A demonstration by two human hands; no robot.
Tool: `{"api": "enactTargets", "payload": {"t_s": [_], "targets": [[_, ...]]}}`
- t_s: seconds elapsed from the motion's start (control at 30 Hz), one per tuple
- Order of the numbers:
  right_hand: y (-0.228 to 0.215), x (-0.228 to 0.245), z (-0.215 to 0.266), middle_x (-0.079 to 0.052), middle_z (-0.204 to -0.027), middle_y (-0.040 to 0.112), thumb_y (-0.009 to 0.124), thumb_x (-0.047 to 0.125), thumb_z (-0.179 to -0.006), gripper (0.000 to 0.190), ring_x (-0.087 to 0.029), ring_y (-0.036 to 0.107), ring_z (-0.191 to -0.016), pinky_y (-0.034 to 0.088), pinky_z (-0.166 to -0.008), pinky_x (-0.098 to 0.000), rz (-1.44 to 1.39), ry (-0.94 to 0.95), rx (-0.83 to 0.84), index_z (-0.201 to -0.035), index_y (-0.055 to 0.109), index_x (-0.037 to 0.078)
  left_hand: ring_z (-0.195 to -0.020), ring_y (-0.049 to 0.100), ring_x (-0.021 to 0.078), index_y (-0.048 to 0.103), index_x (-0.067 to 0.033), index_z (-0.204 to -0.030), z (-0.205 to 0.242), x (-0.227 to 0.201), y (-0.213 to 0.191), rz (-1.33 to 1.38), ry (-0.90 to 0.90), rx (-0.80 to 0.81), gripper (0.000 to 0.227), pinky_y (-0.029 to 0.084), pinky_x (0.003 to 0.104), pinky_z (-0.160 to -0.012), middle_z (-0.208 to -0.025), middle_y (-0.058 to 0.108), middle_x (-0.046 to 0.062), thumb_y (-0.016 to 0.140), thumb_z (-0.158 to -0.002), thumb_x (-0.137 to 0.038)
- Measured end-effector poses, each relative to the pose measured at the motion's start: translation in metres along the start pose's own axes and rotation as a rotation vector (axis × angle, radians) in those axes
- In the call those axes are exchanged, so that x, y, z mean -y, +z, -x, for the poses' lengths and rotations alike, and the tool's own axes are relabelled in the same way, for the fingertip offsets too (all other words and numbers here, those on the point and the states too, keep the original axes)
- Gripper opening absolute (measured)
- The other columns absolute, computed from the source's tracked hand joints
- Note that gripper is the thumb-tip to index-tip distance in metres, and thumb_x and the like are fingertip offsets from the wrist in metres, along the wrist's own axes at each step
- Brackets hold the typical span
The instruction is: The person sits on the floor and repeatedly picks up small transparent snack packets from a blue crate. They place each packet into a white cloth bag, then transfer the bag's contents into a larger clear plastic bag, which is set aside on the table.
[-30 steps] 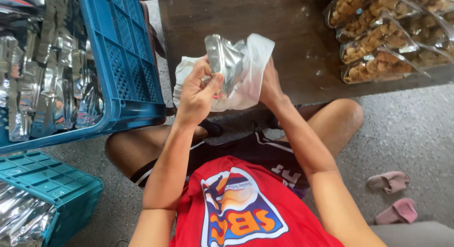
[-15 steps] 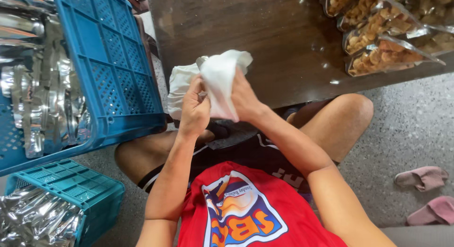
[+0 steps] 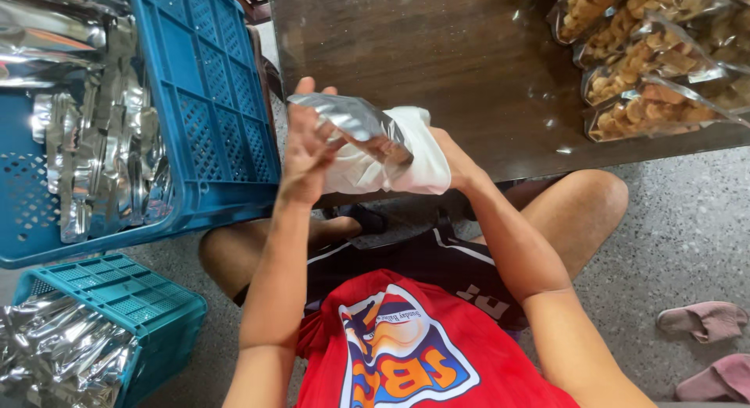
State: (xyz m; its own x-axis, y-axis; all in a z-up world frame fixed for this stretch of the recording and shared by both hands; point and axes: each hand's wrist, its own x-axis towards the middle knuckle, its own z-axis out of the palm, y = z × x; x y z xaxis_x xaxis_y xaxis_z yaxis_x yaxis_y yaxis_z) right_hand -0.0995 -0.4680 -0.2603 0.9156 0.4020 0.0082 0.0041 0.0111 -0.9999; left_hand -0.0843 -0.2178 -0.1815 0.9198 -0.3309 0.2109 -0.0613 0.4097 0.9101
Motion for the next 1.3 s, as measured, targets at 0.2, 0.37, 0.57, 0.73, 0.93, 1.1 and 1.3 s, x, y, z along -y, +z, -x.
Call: {"api": "enactTargets", "payload": {"t_s": [0.2,0.37,0.57,0.73,0.93,1.1,1.3], "targets": [[-0.002,-0.018,0.011,-0.011,-0.124,0.075,0.088,0.015,-0.080,0.057,-0.013,0.066,-0.112,0.055,-0.101,-0.0332,-0.019,-0.039,0.028,-0.132,0.069,0.000,-0.126,0.062,0.0271,0.045,0.0024,-0.147,-0.020,0.036,0.014,0.156,-0.029,-0.220,0.085,0.055,0.044,-0.113,-0.136,0.062,0.014,0.095,-0.085,-0.026],[0.012,0.000,0.007,-0.014,-0.128,0.068,0.084,0.009,-0.079,0.063,-0.015,0.062,-0.118,0.050,-0.101,-0.0329,0.084,-0.314,-0.111,-0.136,0.059,-0.003,-0.117,0.065,0.0235,0.045,-0.0011,-0.147,-0.029,0.041,0.025,0.220,-0.113,-0.514,0.090,0.059,0.040,-0.101,-0.129,0.063,0.009,0.086,-0.081,-0.046],[0.007,-0.016,0.011,-0.009,-0.120,0.073,0.078,0.005,-0.088,0.034,-0.015,0.068,-0.110,0.057,-0.094,-0.0322,0.145,-0.234,-0.164,-0.121,0.073,0.000,-0.113,0.065,0.0189,0.046,-0.0035,-0.148,-0.023,0.040,0.025,0.264,-0.208,-0.599,0.092,0.058,0.039,-0.099,-0.129,0.063,0.006,0.088,-0.078,-0.045],[-0.023,-0.018,0.009,-0.008,-0.114,0.074,0.076,0.004,-0.092,0.027,-0.015,0.068,-0.100,0.057,-0.088,-0.0321,-0.218,-0.004,-0.364,-0.118,0.074,0.003,-0.108,0.073,0.0226,0.053,-0.0033,-0.137,-0.021,0.000,0.008,-0.524,-0.235,-0.333,0.079,0.061,0.039,-0.096,-0.122,0.071,0.009,0.089,-0.078,-0.042],[0.001,-0.006,-0.015,-0.007,-0.120,0.066,0.076,-0.002,-0.089,0.032,-0.015,0.064,-0.107,0.054,-0.092,-0.0309,0.276,-0.359,-0.341,-0.121,0.069,-0.004,-0.096,0.072,0.0334,0.061,-0.0156,-0.124,-0.009,-0.005,0.044,-1.313,-0.463,0.070,0.069,0.056,0.044,-0.081,-0.102,0.076,0.013,0.094,-0.069,-0.039],[-0.013,-0.018,-0.002,0.000,-0.107,0.075,0.080,0.005,-0.088,0.029,-0.008,0.068,-0.094,0.057,-0.083,-0.0265,-0.263,-0.093,-0.246,-0.116,0.073,0.000,-0.093,0.077,0.0276,0.059,-0.0140,-0.122,-0.012,-0.004,0.039,-1.121,-0.318,0.027,0.067,0.059,0.039,-0.080,-0.101,0.078,0.010,0.092,-0.069,-0.038],[-0.039,-0.080,0.002,-0.006,-0.114,0.075,0.076,0.005,-0.096,0.030,-0.012,0.069,-0.097,0.057,-0.086,-0.0296,-0.513,-0.104,-0.198,-0.124,0.072,-0.003,-0.128,0.058,0.0388,0.046,-0.0044,-0.148,-0.023,0.037,0.006,-1.062,0.005,0.107,0.097,0.052,0.049,-0.102,-0.145,0.053,0.024,0.094,-0.073,-0.042]]}}
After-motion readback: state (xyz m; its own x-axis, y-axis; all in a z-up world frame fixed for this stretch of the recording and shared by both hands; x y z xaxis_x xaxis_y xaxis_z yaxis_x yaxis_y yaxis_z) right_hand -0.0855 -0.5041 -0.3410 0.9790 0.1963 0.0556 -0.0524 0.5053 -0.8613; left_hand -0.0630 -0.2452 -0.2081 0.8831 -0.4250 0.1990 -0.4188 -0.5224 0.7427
